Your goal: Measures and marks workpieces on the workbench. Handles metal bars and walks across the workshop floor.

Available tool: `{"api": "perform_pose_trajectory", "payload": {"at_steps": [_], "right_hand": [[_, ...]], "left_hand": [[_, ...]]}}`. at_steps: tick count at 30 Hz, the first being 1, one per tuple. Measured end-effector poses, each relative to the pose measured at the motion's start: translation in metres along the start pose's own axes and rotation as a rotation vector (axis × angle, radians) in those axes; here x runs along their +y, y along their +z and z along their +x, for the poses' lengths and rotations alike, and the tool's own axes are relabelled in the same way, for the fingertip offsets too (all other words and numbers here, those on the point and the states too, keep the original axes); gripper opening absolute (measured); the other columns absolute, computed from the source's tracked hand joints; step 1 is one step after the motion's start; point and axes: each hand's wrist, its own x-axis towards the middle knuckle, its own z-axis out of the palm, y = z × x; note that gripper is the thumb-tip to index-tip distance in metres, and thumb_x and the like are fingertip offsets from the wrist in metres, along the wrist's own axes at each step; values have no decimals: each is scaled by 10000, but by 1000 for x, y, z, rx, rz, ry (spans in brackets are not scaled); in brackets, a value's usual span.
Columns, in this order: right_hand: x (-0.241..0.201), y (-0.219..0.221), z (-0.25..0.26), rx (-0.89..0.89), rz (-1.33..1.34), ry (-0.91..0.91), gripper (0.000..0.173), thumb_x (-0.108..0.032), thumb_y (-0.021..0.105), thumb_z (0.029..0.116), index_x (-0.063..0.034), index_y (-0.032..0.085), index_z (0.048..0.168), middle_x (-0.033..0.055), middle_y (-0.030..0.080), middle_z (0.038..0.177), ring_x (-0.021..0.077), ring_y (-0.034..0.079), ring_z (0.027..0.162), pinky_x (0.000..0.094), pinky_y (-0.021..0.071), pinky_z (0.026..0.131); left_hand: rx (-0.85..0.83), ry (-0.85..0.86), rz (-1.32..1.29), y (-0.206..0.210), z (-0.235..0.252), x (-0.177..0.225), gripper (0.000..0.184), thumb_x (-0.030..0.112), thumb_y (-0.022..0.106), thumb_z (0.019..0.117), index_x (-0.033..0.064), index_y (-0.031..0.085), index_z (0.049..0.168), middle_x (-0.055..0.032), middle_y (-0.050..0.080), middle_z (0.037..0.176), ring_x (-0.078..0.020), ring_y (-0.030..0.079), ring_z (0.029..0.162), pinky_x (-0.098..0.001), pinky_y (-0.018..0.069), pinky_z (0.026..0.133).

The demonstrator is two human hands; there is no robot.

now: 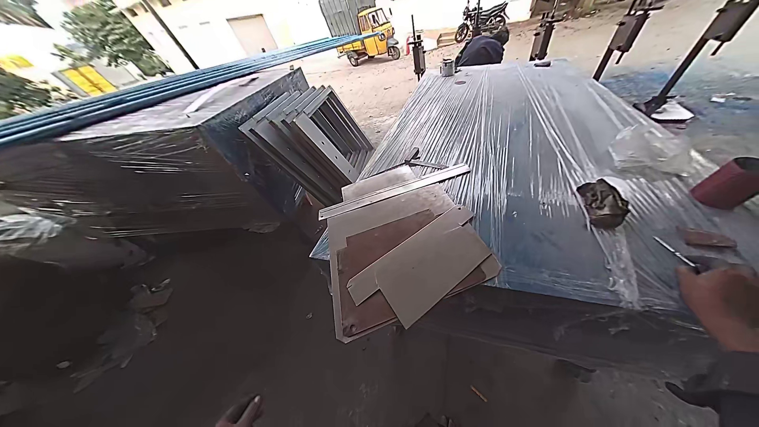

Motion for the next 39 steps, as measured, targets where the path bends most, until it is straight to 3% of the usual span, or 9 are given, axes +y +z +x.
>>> {"api": "perform_pose_trajectory", "payload": {"at_steps": [3, 6, 10, 14, 19, 25, 33, 36, 39], "right_hand": [[5, 5, 3, 10, -17, -18, 378, -271, 645, 967, 4, 662, 1227, 328, 587, 1326, 506, 557, 1267, 694, 446, 1020], [6, 9, 8, 8, 11, 4, 422, -241, 645, 954, 50, 611, 1258, 358, 577, 1315, 538, 562, 1243, 732, 443, 986], [9, 10, 8, 36, 30, 1, 409, -244, 598, 963, 51, 603, 1246, 360, 619, 1232, 551, 611, 1153, 746, 467, 913], [14, 8, 4, 67, 92, -40, 435, -324, 613, 972, 15, 621, 1245, 347, 634, 1180, 532, 629, 1080, 729, 471, 902], [10, -2, 1, -3, 54, -58, 539, -458, 567, 1016, 46, 652, 1186, 348, 671, 1056, 548, 652, 983, 751, 464, 856], [17, -1, 0, 54, 72, -11, 629, -501, 440, 1077, 86, 662, 1046, 300, 669, 915, 438, 665, 847, 642, 506, 786], [13, -3, -3, 114, 118, 8, 574, -445, 447, 1088, 81, 661, 1010, 260, 653, 852, 352, 640, 784, 565, 493, 746], [15, -2, -2, 114, 116, 3, 580, -445, 434, 1093, 83, 664, 1022, 265, 662, 872, 357, 650, 802, 571, 499, 761], [13, -1, -2, 88, 109, 17, 587, -452, 415, 1098, 75, 673, 1073, 281, 679, 929, 383, 666, 858, 589, 503, 814]], "left_hand": [[151, 378, 94, -32, 24, 136, 367, 290, 632, 1014, -8, 697, 1218, -247, 706, 1118, -364, 697, 998, -609, 532, 924], [55, 663, 158, -17, 44, 291, 388, 352, 606, 1024, 55, 697, 1257, -168, 719, 1170, -269, 710, 1031, -534, 552, 951], [-138, 840, 140, 71, 62, 473, 264, 301, 657, 1023, 82, 731, 1149, -86, 733, 995, -173, 685, 831, -446, 570, 796], [-199, 966, 384, 187, 116, 592, 317, 338, 619, 1027, 73, 743, 1148, -173, 738, 1073, -357, 699, 1029, -643, 497, 954], [-153, 778, 441, 319, 162, 651, 426, 380, 646, 985, -14, 703, 1134, -281, 675, 1166, -461, 627, 1157, -688, 460, 977], [-72, 547, 558, 394, 192, 674, 722, 531, 617, 962, -90, 550, 1323, -334, 572, 1351, -485, 557, 1289, -686, 460, 1005], [-24, 538, 604, 394, 198, 691, 645, 382, 801, 842, -102, 591, 1213, -343, 597, 1284, -499, 590, 1222, -696, 485, 941], [72, 564, 417, 369, 201, 702, 520, 403, 786, 829, -64, 668, 1025, -321, 652, 1178, -490, 629, 1149, -707, 489, 884], [82, 586, -38, 338, 204, 717, 533, 339, 833, 776, -70, 668, 1073, -250, 686, 1112, -375, 670, 1076, -600, 527, 918]]}}
